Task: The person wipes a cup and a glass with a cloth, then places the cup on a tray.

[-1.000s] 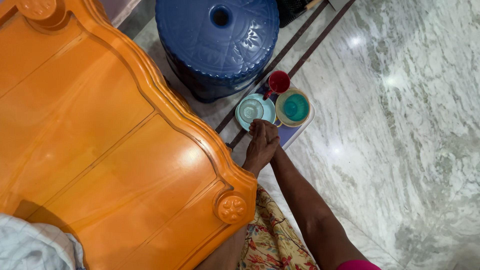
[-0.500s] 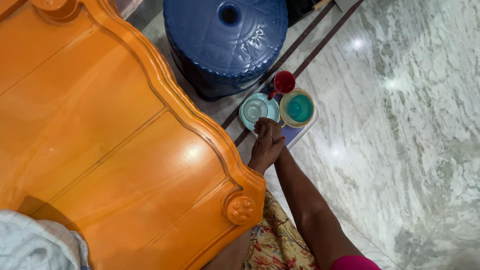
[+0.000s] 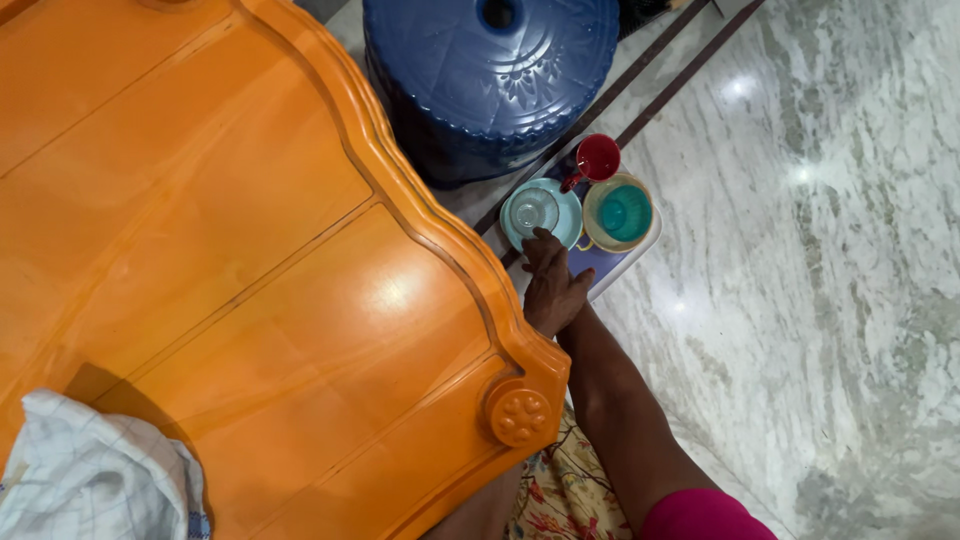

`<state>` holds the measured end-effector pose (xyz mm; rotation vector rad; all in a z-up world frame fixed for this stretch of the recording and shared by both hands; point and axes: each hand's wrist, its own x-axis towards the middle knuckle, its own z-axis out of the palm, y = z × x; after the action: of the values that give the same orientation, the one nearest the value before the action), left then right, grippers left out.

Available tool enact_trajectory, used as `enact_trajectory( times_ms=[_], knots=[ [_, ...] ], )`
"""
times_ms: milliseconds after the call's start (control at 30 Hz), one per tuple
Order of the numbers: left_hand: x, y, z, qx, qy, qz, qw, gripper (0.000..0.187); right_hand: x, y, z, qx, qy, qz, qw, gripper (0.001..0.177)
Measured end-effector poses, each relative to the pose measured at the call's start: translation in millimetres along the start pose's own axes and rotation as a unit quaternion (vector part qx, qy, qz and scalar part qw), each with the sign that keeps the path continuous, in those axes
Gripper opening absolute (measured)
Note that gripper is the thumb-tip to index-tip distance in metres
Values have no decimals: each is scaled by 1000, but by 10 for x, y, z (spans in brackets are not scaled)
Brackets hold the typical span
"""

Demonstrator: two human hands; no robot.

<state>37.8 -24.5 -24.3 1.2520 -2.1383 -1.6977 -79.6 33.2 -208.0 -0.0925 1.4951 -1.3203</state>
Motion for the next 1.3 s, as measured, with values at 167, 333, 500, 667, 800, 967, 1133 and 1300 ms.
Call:
enact_trajectory(
  times_ms=[167,333,500,667,800,967,1133,1300],
  knots=[
    [-18,45,87,7,4,2,1000,56,154,-85,218,-187,58,-186,963,51],
    [14,-6,262,-9,32,33,999,57,-124,138,60,-229,95,-337,908,22],
    [36,-225,267,362,174,225,888,66,-162,-125,-181,-489,103,-203,842,24],
    [46,-210,248,-70,84,-56,993,83,-656,-609,-123,-475,81,-245,841,22],
    [33,-188,251,-119,64,-100,986,84,-1142,-991,-83,-442,35,-244,862,21],
    [74,-298,284,-128,53,-18,990,73,-1525,-1119,-81,-423,11,-236,875,22],
    [45,-291,279,-167,57,22,984,68,-1656,-1062,-176,-262,17,-221,939,36],
    [-5,-45,151,-247,-25,-60,967,69,-1658,-1256,-167,-23,40,-63,997,53]
  ],
)
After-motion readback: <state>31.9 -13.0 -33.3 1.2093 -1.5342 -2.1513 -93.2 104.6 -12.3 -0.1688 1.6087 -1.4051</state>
